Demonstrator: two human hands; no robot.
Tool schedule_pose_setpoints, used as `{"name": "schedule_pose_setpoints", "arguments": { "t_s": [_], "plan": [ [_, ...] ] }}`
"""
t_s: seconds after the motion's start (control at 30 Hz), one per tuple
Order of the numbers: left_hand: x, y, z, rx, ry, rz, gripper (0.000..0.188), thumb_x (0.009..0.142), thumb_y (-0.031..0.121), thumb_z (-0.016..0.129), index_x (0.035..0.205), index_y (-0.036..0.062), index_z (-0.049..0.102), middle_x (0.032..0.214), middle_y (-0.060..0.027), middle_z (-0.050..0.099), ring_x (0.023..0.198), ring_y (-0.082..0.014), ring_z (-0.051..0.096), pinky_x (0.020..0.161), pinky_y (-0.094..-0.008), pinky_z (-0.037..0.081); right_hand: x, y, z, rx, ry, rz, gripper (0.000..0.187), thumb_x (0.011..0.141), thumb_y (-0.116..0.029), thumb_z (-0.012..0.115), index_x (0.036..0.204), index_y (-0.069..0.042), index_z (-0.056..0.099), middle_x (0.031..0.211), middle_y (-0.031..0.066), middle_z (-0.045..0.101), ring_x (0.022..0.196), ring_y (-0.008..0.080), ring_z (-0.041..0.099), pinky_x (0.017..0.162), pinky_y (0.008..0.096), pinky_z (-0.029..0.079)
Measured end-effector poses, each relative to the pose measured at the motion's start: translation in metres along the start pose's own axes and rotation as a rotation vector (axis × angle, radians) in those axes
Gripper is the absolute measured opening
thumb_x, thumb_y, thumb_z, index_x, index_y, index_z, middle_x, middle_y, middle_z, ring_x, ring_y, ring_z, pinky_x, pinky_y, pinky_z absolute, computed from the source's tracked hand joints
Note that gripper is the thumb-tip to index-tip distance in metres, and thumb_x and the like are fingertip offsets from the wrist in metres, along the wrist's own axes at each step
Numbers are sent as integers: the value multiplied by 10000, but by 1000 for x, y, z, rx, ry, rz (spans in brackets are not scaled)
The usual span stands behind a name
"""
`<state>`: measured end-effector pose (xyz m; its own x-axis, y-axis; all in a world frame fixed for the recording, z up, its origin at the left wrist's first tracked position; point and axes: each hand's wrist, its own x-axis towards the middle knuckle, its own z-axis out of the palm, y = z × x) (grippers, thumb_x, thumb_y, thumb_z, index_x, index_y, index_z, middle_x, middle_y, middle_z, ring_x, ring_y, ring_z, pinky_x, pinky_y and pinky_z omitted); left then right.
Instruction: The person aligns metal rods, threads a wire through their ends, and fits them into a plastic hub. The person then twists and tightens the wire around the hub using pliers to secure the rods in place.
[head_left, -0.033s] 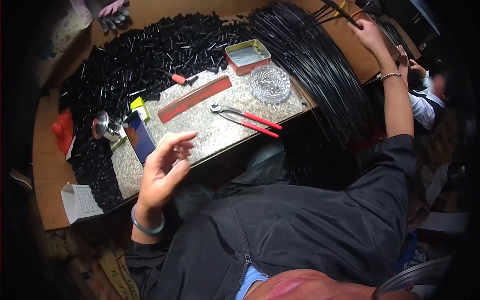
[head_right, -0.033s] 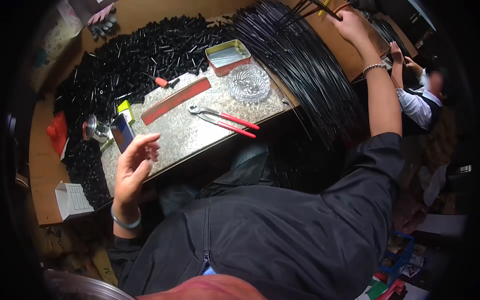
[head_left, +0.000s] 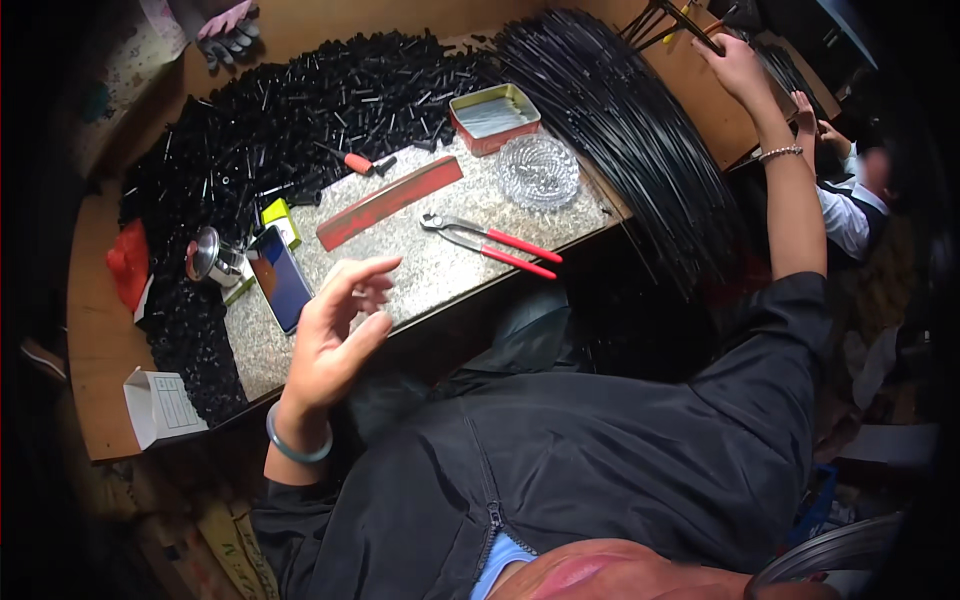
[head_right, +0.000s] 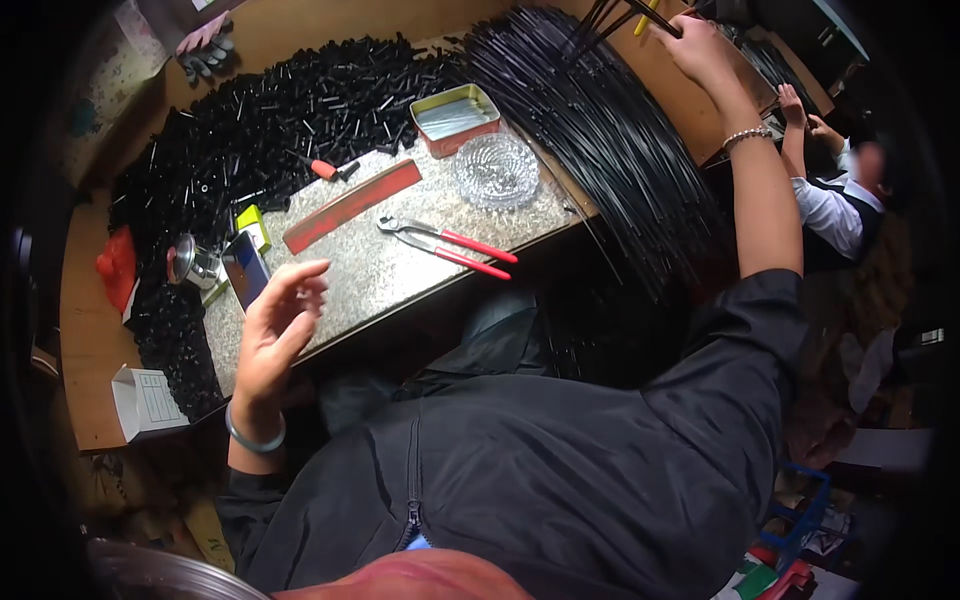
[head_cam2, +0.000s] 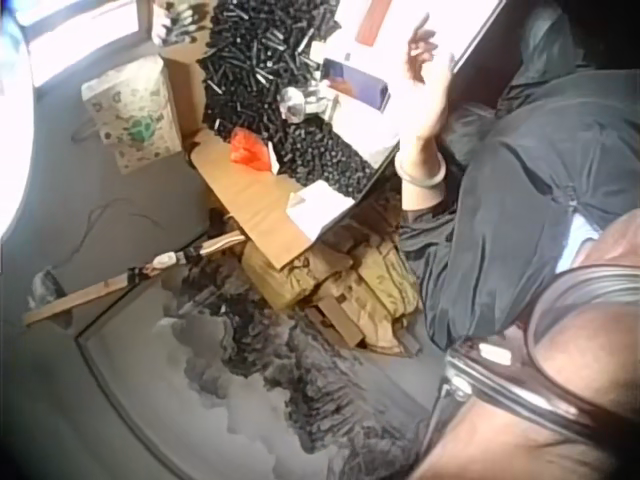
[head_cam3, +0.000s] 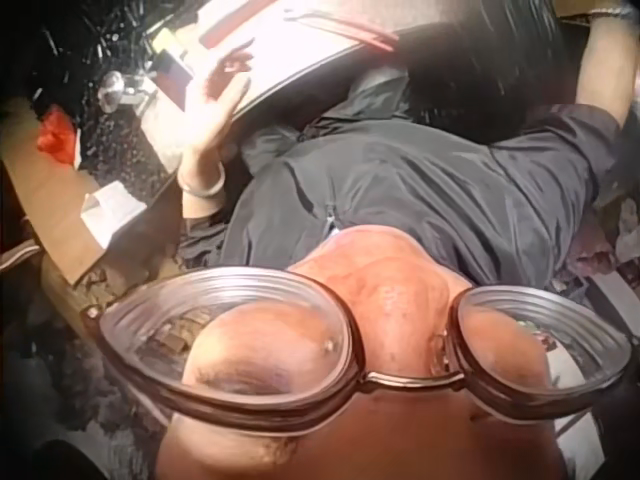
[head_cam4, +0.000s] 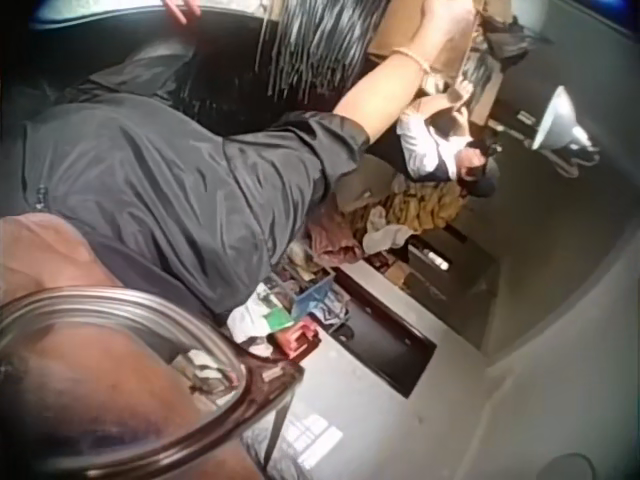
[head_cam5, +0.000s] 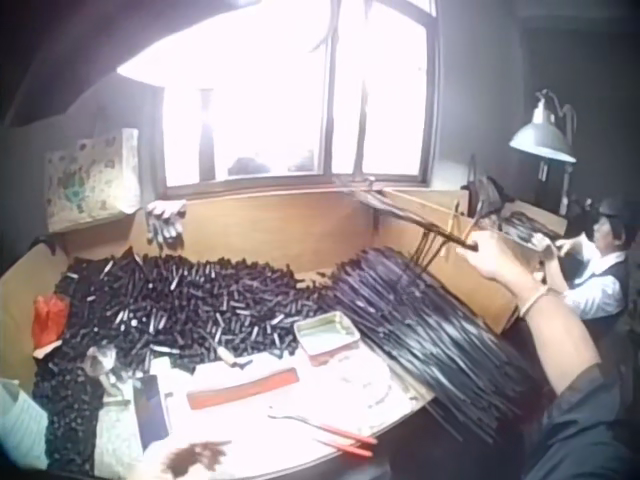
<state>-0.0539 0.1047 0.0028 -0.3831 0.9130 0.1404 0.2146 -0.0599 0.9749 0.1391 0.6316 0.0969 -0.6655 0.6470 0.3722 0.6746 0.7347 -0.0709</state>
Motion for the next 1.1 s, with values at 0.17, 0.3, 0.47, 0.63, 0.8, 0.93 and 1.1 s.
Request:
{"name": "schedule_pose_setpoints", "arguments": {
  "t_s": [0.17, 0.3, 0.47, 0.63, 0.8, 0.93, 1.1],
  "plan": [
    [60, 0, 20, 380, 122, 206, 636, 766, 149, 704, 1330, 57, 425, 1226, -90, 493, 1126, -185, 486, 877, -287, 414, -3, -63, -10, 275, 179, -239, 364, 874, -355, 603, 848, 7, 588, 633, 66, 514, 600, 118, 465, 593, 293, 400],
    [122, 15, 41, 579, 284, 472, 1072, 637, 361, 827, 1402, -50, 200, 1364, -237, 345, 1278, -311, 368, 1049, -381, 319, -46, -155, -25, 514, 21, -325, 271, 869, -246, 639, 815, 14, 582, 657, -1, 541, 633, 58, 446, 586, 251, 398],
    [161, 24, 51, 463, 501, 392, 1133, 622, 361, 796, 1339, -172, 99, 1257, -314, 404, 1199, -363, 427, 1002, -382, 359, -79, -235, -26, 707, -175, -525, 254, 808, -201, 680, 851, 44, 628, 712, 114, 644, 654, 146, 607, 620, 291, 483],
    [141, 15, 13, 31, 465, 370, 287, 850, -10, 539, 1130, -71, 540, 834, -71, 663, 721, -102, 612, 674, -244, 508, -108, -251, -20, 915, -504, -639, 229, 850, -169, 653, 947, 13, 554, 620, 9, 554, 518, 82, 519, 491, 246, 433],
    [104, -3, -42, -21, 321, 233, 274, 890, 60, 562, 1145, -41, 571, 900, -105, 678, 766, -132, 640, 638, -239, 512, -159, -244, -29, 1164, -1134, -269, 170, 937, -194, 540, 990, -36, 572, 605, -64, 467, 474, 20, 395, 425, 190, 310],
    [76, 13, -38, 509, 551, 138, 195, 815, 171, 699, 878, -12, 681, 739, -69, 691, 697, -72, 624, 649, -226, 484, -193, -249, -5, 1367, -993, -216, 249, 956, -219, 506, 1094, -20, 567, 629, -76, 457, 521, 2, 372, 472, 165, 278],
    [77, -14, -30, -83, 664, 341, 167, 818, 19, 602, 972, -41, 620, 802, -74, 676, 702, -129, 645, 682, -259, 523, -201, -263, 9, 1555, -1115, -217, 370, 1000, -260, 381, 1271, -25, 473, 601, -38, 461, 447, 20, 349, 422, 163, 283]
  ]
}}
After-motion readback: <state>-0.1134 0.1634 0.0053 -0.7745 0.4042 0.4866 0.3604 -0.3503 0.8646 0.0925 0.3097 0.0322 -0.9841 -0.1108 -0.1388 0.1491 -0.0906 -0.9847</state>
